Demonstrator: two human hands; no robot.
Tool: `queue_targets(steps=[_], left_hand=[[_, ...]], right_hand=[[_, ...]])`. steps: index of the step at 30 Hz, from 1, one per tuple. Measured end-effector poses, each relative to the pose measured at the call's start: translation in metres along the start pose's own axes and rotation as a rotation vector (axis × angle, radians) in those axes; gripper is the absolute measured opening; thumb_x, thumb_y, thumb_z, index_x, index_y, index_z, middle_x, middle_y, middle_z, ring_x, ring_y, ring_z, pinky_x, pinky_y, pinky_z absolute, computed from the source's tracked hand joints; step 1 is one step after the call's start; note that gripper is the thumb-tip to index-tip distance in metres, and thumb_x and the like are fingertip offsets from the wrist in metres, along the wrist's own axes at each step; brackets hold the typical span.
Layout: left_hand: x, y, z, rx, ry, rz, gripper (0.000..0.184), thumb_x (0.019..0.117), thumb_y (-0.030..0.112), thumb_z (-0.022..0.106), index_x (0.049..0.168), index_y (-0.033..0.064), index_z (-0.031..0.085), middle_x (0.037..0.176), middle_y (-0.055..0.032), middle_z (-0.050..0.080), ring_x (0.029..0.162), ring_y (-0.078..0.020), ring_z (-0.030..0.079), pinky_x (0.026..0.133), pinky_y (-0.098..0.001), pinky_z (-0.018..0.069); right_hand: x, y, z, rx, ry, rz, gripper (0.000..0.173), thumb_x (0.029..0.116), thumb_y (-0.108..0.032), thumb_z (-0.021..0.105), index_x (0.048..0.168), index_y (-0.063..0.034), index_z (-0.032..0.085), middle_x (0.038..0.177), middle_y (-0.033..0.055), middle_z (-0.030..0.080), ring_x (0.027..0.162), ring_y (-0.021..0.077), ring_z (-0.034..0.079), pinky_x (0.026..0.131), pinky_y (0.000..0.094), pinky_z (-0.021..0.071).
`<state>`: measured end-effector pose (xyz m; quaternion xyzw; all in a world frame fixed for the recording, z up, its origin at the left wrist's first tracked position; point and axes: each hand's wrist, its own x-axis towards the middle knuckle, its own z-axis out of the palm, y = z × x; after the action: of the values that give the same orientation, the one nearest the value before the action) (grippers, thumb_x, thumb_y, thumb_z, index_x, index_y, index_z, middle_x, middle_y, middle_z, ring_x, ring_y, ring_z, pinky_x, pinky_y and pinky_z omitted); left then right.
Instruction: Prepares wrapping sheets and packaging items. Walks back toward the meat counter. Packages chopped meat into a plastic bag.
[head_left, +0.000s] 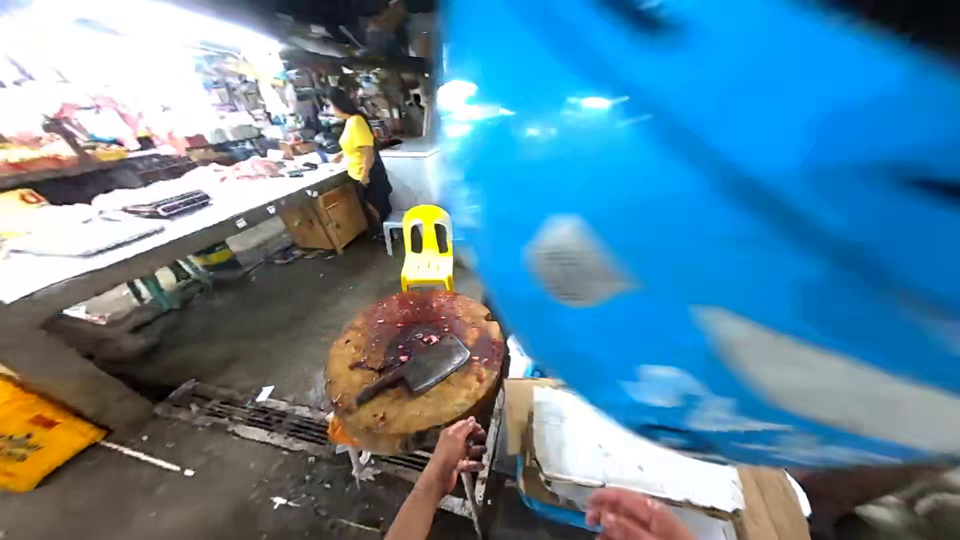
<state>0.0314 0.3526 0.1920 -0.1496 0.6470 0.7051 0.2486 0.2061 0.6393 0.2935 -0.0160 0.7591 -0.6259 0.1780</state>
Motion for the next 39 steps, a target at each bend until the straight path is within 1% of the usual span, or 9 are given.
queue_targets(steps=[5, 13, 19, 24, 26, 28, 30, 35, 39], left_hand=[[0.029, 0.0, -0.067, -0.16, -0.042, 0.09, 0.032, 0.1109, 0.022, 0.043, 0.13, 0.0005, 0.058, 0.118, -0.0166, 0.068, 0.095, -0.0286, 0.071, 0.08, -0.0474, 0.0598], [0.085, 0.081, -0.11, 0.157, -0.208, 0.148, 0.035, 0.1096, 0.026, 0.048, 0.131, 0.0012, 0.061, 0.117, -0.0185, 0.068, 0.1, -0.027, 0.068, 0.088, -0.0469, 0.0563], [0.156, 0.16, -0.034, 0.645, -0.336, 0.424, 0.047, 0.1078, 0.041, 0.046, 0.127, 0.0026, 0.067, 0.128, -0.0189, 0.066, 0.121, -0.032, 0.063, 0.106, -0.0538, 0.048], [0.198, 0.191, 0.055, 0.984, -0.391, 0.267, 0.076, 0.103, 0.063, 0.04, 0.142, -0.0005, 0.053, 0.146, -0.0247, 0.053, 0.128, -0.0405, 0.059, 0.102, -0.0602, 0.0488], [0.227, 0.184, 0.082, 0.99, -0.442, 0.166, 0.072, 0.1002, 0.059, 0.051, 0.14, -0.0016, 0.054, 0.142, -0.0254, 0.056, 0.127, -0.04, 0.06, 0.101, -0.061, 0.0496], [0.255, 0.166, 0.102, 0.867, -0.517, 0.101, 0.047, 0.0986, 0.032, 0.061, 0.129, -0.0043, 0.06, 0.129, -0.0265, 0.063, 0.121, -0.0394, 0.063, 0.098, -0.0603, 0.0504], [0.271, 0.151, 0.119, 0.611, -0.525, 0.087, 0.029, 0.0995, 0.015, 0.058, 0.118, -0.0054, 0.065, 0.117, -0.026, 0.067, 0.11, -0.0369, 0.065, 0.096, -0.0565, 0.0511], [0.263, 0.165, 0.145, -0.025, -0.506, 0.06, 0.014, 0.0956, -0.006, 0.048, 0.09, -0.0011, 0.06, 0.074, -0.0046, 0.055, 0.066, -0.0128, 0.054, 0.064, -0.031, 0.0484], [0.25, 0.195, 0.133, -0.281, -0.634, -0.069, 0.022, 0.0966, -0.009, 0.042, 0.109, -0.0023, 0.06, 0.073, -0.0015, 0.055, 0.059, -0.0085, 0.054, 0.055, -0.025, 0.0491]], right_hand=[[0.115, -0.084, -0.021, -0.375, 0.233, 0.099, 0.034, 0.1074, -0.02, 0.05, 0.134, -0.0005, 0.061, 0.117, 0.016, 0.072, 0.097, 0.0267, 0.073, 0.082, 0.0453, 0.0613], [0.266, -0.088, -0.102, -0.692, 0.644, 0.28, 0.038, 0.109, -0.026, 0.049, 0.132, 0.0006, 0.063, 0.126, 0.0266, 0.065, 0.111, 0.0408, 0.066, 0.096, 0.0606, 0.0517], [0.302, -0.072, -0.135, -0.878, 0.712, 0.453, 0.039, 0.1081, -0.024, 0.048, 0.133, 0.0022, 0.063, 0.134, 0.0275, 0.063, 0.13, 0.0413, 0.057, 0.113, 0.0591, 0.0399], [0.339, -0.039, -0.169, -0.985, 0.626, 0.597, 0.064, 0.0967, -0.035, 0.07, 0.148, -0.0011, 0.051, 0.151, 0.0293, 0.046, 0.141, 0.0465, 0.044, 0.116, 0.063, 0.0339], [0.358, -0.021, -0.185, -0.963, 0.567, 0.709, 0.082, 0.0881, -0.029, 0.079, 0.156, -0.0049, 0.039, 0.155, 0.0304, 0.041, 0.14, 0.0498, 0.043, 0.113, 0.067, 0.0354], [0.368, -0.005, -0.192, -0.939, 0.545, 0.813, 0.062, 0.0892, -0.015, 0.072, 0.147, -0.0046, 0.051, 0.14, 0.0291, 0.057, 0.13, 0.047, 0.055, 0.107, 0.0663, 0.0423], [0.368, 0.001, -0.201, -0.894, 0.613, 0.844, 0.03, 0.096, -0.014, 0.063, 0.122, 0.0008, 0.068, 0.12, 0.029, 0.067, 0.115, 0.0456, 0.063, 0.098, 0.066, 0.0473], [0.333, -0.035, -0.229, -0.663, 0.983, 0.677, 0.027, 0.1008, -0.01, 0.054, 0.118, 0.0067, 0.066, 0.109, 0.031, 0.066, 0.095, 0.0412, 0.065, 0.086, 0.0616, 0.0499], [0.309, -0.06, -0.252, -0.512, 1.121, 0.573, 0.02, 0.0988, -0.008, 0.054, 0.111, 0.004, 0.064, 0.086, 0.0137, 0.059, 0.068, 0.0191, 0.054, 0.065, 0.0428, 0.0491]])
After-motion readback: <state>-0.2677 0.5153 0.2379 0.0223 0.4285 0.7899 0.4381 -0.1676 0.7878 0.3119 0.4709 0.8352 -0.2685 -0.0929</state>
